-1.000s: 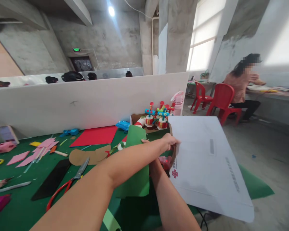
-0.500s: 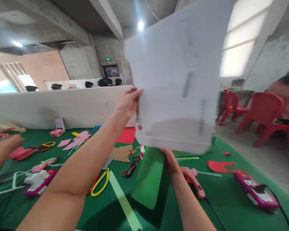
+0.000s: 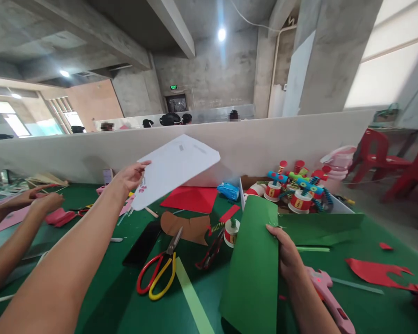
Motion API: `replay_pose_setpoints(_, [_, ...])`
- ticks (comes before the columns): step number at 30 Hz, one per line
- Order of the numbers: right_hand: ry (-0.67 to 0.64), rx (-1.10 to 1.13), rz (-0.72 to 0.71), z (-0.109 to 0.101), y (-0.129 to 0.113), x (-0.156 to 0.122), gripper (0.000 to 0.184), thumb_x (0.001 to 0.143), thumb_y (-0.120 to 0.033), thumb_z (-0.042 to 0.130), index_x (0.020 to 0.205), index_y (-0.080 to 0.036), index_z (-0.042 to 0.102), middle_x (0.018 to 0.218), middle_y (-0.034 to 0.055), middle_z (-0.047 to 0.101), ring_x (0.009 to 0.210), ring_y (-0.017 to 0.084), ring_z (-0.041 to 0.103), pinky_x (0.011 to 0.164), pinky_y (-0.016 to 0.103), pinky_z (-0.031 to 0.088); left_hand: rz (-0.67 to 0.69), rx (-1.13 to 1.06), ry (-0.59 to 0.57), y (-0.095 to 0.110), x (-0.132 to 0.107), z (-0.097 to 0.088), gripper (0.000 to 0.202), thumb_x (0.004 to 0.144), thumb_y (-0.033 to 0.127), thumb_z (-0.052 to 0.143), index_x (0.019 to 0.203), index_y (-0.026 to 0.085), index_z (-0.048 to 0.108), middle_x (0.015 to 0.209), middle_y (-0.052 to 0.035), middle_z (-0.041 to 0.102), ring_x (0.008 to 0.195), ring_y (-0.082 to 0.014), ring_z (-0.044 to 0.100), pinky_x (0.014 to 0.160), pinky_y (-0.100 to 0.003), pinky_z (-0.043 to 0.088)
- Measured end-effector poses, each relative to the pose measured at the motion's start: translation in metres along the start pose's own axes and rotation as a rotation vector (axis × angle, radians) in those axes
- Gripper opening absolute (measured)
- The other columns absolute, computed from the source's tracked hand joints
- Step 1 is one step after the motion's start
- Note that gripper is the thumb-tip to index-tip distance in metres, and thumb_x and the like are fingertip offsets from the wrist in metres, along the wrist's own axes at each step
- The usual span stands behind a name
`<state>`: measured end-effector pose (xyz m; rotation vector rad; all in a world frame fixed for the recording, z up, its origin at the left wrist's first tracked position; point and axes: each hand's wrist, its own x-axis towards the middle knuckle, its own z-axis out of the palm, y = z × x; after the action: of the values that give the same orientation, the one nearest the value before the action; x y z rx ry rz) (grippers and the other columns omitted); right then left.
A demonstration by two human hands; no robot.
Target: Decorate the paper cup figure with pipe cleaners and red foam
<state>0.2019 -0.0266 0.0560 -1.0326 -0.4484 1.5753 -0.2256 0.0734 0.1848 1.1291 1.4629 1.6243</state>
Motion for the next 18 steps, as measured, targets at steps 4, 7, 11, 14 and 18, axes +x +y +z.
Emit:
replay_pose_setpoints(4, [-0.015,0.001,0.030,-0.002,0.000,0.003,0.016,0.053,-0.023,0.077,0.062,-0.016,0.066,0.057,0.0055,0.070,0.049,0.022,0.065,0.049,0.032,0.054,0.072,-0.005,-0.133,0.000,-0.004,-0.001,0.025,0.065,0.018,0.056,0.087,0.019,0.068,0.059,0.0014,0.062,0.049,-0.0096,0.054,0.046,-0.019,0.048])
replay_pose_setpoints(7, [-0.004,0.002,0.065,-0.002,-0.001,0.003,0.017,0.053,-0.023,0.077,0.063,-0.016,0.066,0.056,0.0050,0.070,0.046,0.022,0.064,0.048,0.033,0.054,0.274,0.191,-0.185,0.006,-0.019,0.003,0.036,0.061,0.019,0.061,0.096,0.023,0.069,0.071,0.0018,0.069,0.071,-0.0155,0.064,0.065,-0.025,0.054])
replay_pose_setpoints(11, [0.043,0.021,0.108,0.000,-0.001,0.003,0.017,0.053,-0.021,0.076,0.065,-0.016,0.066,0.056,0.0044,0.070,0.045,0.022,0.064,0.051,0.034,0.056,0.508,0.677,-0.036,0.023,-0.036,0.003,0.035,0.065,0.015,0.058,0.096,0.022,0.070,0.089,0.0010,0.072,0.090,-0.0207,0.065,0.089,-0.033,0.050])
replay_pose_setpoints(14, [0.070,0.030,0.127,0.001,-0.001,0.002,0.015,0.054,-0.021,0.075,0.064,-0.016,0.064,0.054,0.0039,0.069,0.046,0.021,0.064,0.056,0.034,0.058,0.611,1.064,0.043,0.037,-0.039,0.002,0.034,0.075,0.014,0.048,0.099,0.025,0.070,0.095,0.0018,0.072,0.088,-0.0198,0.065,0.089,-0.031,0.048])
replay_pose_setpoints(18, [0.081,0.038,0.128,0.001,-0.001,0.001,0.014,0.055,-0.019,0.075,0.063,-0.016,0.064,0.054,0.0036,0.069,0.049,0.021,0.066,0.062,0.034,0.059,0.707,1.357,-0.025,0.043,-0.022,0.022,0.026,0.088,0.027,0.046,0.101,0.022,0.068,0.093,-0.0037,0.072,0.087,-0.0214,0.064,0.081,-0.030,0.047])
